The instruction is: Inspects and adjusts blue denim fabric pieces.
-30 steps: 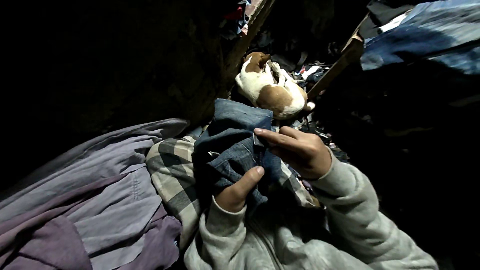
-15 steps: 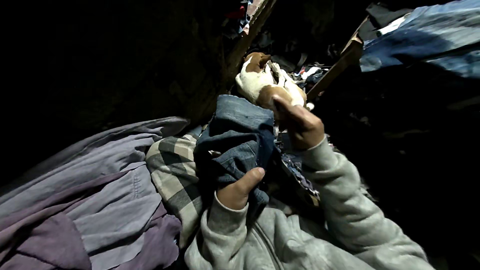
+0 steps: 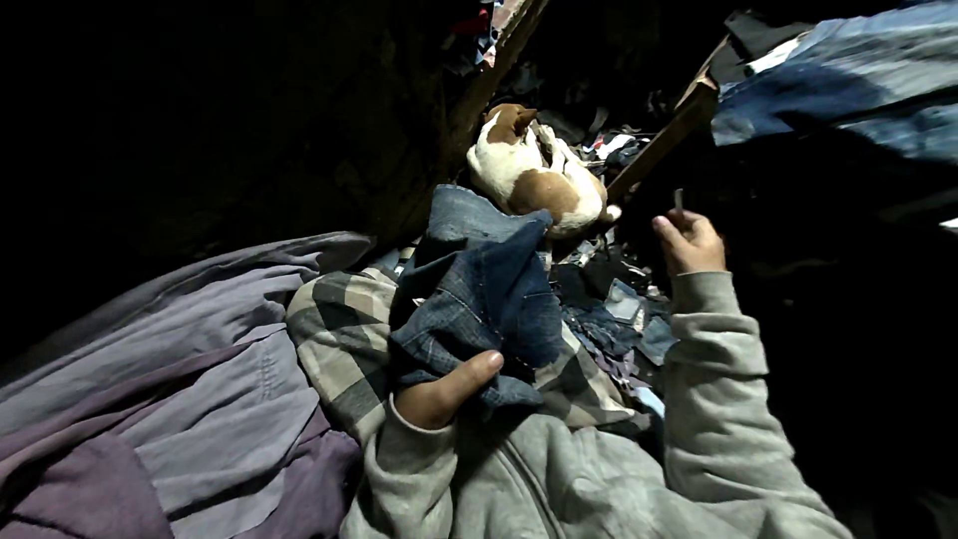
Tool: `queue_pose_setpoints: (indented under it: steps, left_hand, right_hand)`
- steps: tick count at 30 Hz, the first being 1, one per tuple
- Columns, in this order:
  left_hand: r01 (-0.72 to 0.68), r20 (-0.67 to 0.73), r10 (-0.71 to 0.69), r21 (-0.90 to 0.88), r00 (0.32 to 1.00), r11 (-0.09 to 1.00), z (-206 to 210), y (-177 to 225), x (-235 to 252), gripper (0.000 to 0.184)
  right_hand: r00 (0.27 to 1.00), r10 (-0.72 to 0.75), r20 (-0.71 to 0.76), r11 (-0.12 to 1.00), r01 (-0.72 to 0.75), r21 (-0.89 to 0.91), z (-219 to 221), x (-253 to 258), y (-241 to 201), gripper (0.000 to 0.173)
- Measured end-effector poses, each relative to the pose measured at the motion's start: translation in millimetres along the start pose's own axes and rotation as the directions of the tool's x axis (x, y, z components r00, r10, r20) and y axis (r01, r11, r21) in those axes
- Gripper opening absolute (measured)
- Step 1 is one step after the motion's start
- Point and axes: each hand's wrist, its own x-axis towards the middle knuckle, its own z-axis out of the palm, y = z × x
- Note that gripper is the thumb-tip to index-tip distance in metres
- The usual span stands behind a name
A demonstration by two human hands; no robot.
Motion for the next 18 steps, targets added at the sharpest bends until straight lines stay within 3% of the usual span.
queue_pose_setpoints:
  steps: [3, 6, 8, 10, 12, 15, 18]
  left_hand:
    - [-0.026, -0.056, 0.027, 0.020, 0.998, 0.999, -3, 0, -1, 0.023]
    - [-0.031, -0.068, 0.031, 0.001, 0.997, 1.000, -2, 3, -1, 0.021]
    - [-0.067, -0.103, 0.066, -0.004, 0.992, 0.998, 1, 4, 1, 0.022]
    - [-0.084, -0.155, 0.081, -0.008, 0.984, 0.996, 4, 3, 2, 0.023]
    - [-0.100, -0.171, 0.095, -0.019, 0.981, 0.995, 6, 2, 2, 0.023]
    - [-0.082, -0.169, 0.075, -0.030, 0.983, 0.996, 7, -1, 0, 0.022]
    - [-0.075, -0.091, 0.072, -0.026, 0.993, 0.997, 1, -2, 0, 0.015]
  right_hand:
    - [0.994, -0.106, 0.023, 0.985, 0.109, -0.135, 4, -14, 0, 0.035]
    - [0.960, -0.218, 0.176, 0.971, 0.231, -0.057, 9, -37, -13, 0.075]
    - [0.907, -0.358, 0.221, 0.933, 0.358, 0.042, 14, -56, -23, 0.075]
    - [0.795, -0.552, 0.252, 0.833, 0.512, 0.210, 20, -77, -37, 0.065]
    - [0.627, -0.699, 0.344, 0.715, 0.594, 0.369, 23, -104, -55, 0.058]
    - [0.396, -0.798, 0.454, 0.594, 0.646, 0.480, 26, -135, -78, 0.051]
    - [0.299, -0.835, 0.462, 0.520, 0.703, 0.485, 31, -148, -88, 0.045]
